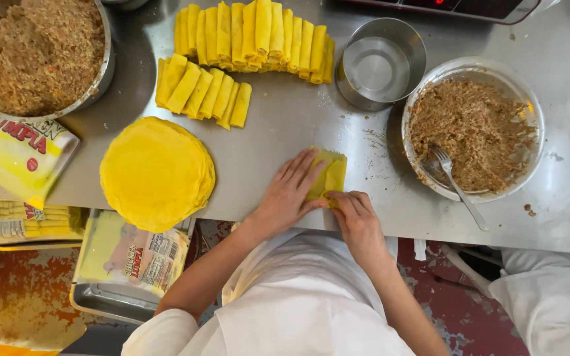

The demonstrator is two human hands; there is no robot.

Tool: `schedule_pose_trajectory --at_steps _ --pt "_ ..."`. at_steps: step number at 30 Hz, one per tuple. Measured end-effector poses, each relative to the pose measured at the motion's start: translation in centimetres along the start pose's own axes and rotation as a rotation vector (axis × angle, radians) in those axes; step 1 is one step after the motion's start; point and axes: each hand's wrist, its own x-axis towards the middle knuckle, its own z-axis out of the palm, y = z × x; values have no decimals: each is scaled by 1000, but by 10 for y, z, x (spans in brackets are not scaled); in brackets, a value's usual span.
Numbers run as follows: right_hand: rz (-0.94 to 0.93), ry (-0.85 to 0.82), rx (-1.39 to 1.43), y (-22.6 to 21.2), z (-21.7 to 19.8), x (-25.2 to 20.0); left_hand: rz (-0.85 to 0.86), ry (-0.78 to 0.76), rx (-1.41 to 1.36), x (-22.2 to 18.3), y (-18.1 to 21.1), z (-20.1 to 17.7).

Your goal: A worker efficiently assembles lumpia by placing meat filling on wrappers and rolling them on a production line.

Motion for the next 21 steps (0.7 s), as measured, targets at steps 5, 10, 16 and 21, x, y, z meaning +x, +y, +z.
schedule_pose_trajectory --at_steps 5,10,16,21 --pt "47 7 84 3 -8 3 116 -1 -203 -20 -3 -6" --pt "110 -16 197 11 -15 13 62 -9 -240 -18 -10 0" --pt "120 55 202 27 -1 29 125 -16 -244 -1 -30 15" --pt "39 62 193 22 -2 25 138 -1 14 -9 -27 17"
